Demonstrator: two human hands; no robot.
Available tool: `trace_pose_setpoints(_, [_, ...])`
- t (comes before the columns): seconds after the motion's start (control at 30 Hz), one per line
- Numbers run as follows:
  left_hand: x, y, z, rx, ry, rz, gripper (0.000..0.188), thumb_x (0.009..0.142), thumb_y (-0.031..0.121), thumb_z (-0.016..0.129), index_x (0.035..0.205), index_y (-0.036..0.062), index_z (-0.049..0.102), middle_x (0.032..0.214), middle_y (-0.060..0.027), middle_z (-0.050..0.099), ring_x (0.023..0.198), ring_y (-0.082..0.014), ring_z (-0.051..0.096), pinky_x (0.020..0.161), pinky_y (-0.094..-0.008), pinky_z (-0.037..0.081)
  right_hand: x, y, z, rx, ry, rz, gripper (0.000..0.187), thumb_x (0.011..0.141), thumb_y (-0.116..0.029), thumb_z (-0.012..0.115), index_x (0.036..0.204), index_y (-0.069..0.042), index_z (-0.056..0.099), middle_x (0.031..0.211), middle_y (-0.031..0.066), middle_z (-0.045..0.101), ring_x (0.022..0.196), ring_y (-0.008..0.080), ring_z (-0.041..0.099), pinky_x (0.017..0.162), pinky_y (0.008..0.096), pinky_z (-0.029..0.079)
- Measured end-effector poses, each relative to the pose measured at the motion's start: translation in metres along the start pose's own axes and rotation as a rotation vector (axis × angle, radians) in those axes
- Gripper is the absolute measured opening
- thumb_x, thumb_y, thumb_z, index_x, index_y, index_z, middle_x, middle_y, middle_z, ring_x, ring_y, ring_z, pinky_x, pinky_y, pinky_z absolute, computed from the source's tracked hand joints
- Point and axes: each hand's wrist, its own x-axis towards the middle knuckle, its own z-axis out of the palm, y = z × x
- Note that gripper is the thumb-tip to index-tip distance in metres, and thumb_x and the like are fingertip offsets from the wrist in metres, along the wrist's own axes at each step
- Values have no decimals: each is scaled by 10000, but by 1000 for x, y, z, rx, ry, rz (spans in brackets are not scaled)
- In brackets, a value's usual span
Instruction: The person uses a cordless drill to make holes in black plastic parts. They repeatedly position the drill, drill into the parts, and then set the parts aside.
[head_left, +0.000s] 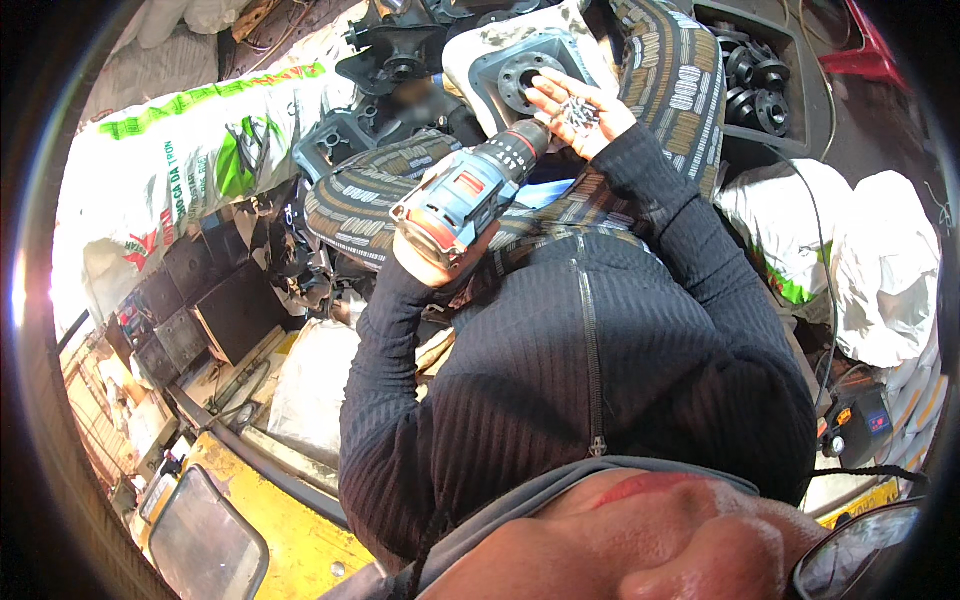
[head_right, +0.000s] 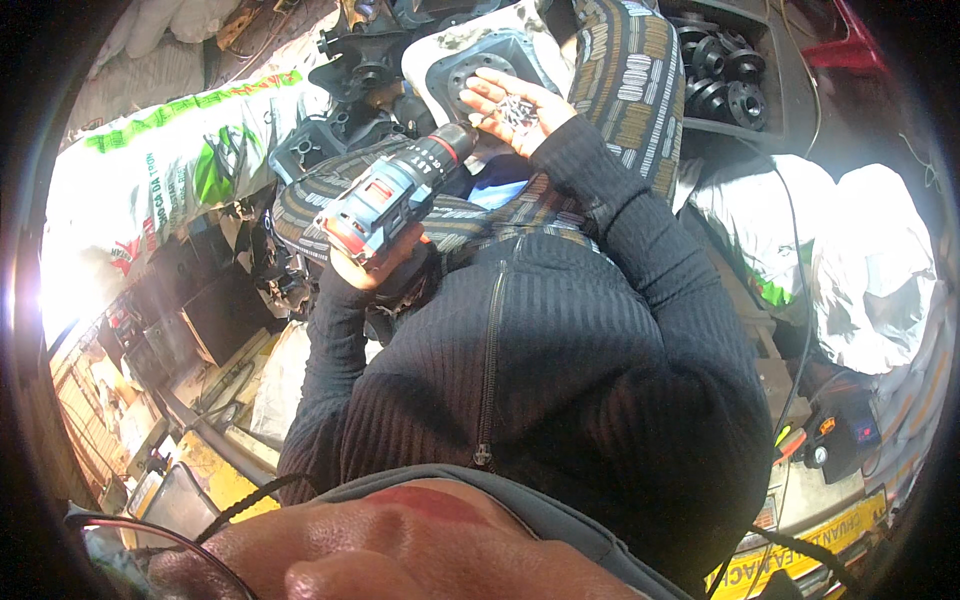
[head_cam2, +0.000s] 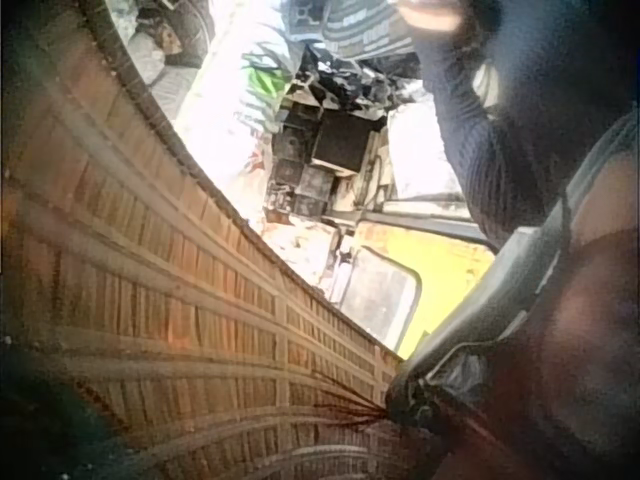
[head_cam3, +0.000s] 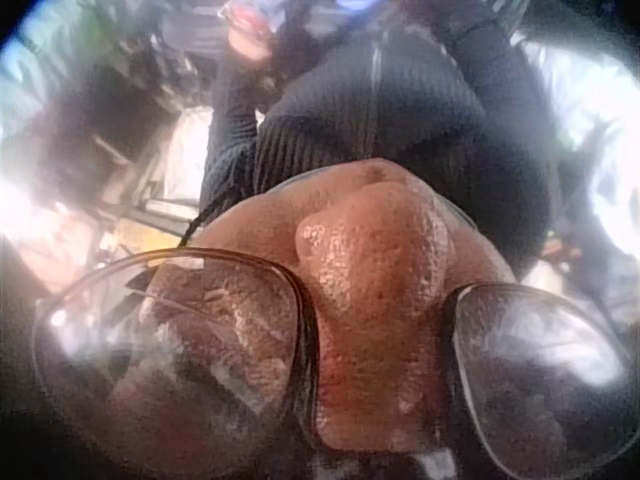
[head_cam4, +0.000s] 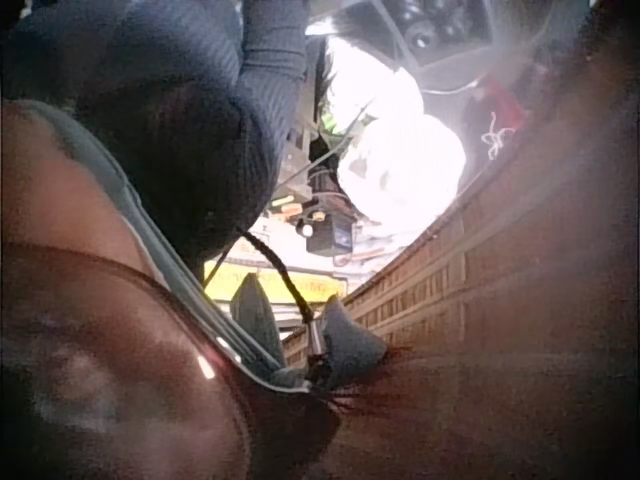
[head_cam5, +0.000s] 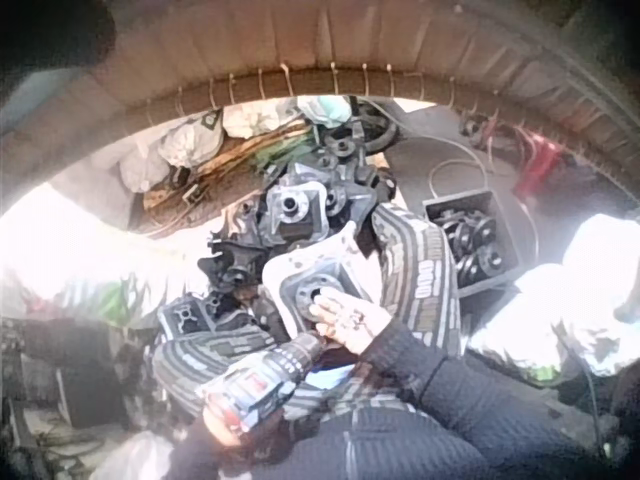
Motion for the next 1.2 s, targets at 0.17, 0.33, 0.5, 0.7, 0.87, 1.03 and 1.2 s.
trace_pose_setpoints(0.17, [-1,-5,2,-64,26,-24,478,718,254,654,1135,79,500,1085,-100,563,1038,-280,508,942,-397,369,1,2,2,25,-47,43,394,911,-154,396,1272,4,384,1216,111,509,1071,216,538,763,314,528])
trace_pose_setpoints(0.33, [-1,-2,-2,-216,84,-142,366,690,196,670,1026,86,573,911,-76,611,854,-254,580,776,-370,446,1,5,4,50,-20,47,352,931,-191,372,1212,7,448,1127,108,564,1036,223,561,796,323,512])
trace_pose_setpoints(0.5, [-2,-8,-5,5,238,110,218,765,165,630,979,124,623,629,-21,595,527,-154,561,520,-282,451,-2,4,1,-90,92,-7,356,924,-202,406,1208,8,454,1123,108,566,964,194,589,786,320,517])
trace_pose_setpoints(0.7, [-14,-4,-13,-459,57,-344,185,798,132,616,973,74,630,608,13,567,475,-70,491,415,-222,365,-7,7,-2,-217,119,118,404,918,-317,443,1147,12,493,950,69,609,785,155,628,661,300,561])
trace_pose_setpoints(0.87, [-13,-4,-11,-481,111,-269,186,790,108,614,968,57,630,625,10,579,479,-68,503,414,-222,378,-6,14,5,-71,134,127,304,848,-244,588,1035,-6,565,846,58,606,664,121,619,558,221,553])
trace_pose_setpoints(1.03, [-15,-5,-11,-477,17,-344,178,799,118,604,966,58,624,645,5,590,484,-70,513,407,-222,381,-7,11,9,-195,182,63,237,831,-170,612,1017,-30,572,794,16,591,627,70,592,543,166,534])
trace_pose_setpoints(1.2, [-12,-6,-21,-521,-66,-339,186,798,131,603,971,68,622,617,11,567,467,-80,500,406,-231,381,-10,4,1,-391,199,121,228,826,-150,618,1014,-28,575,821,15,599,658,45,570,566,167,525])
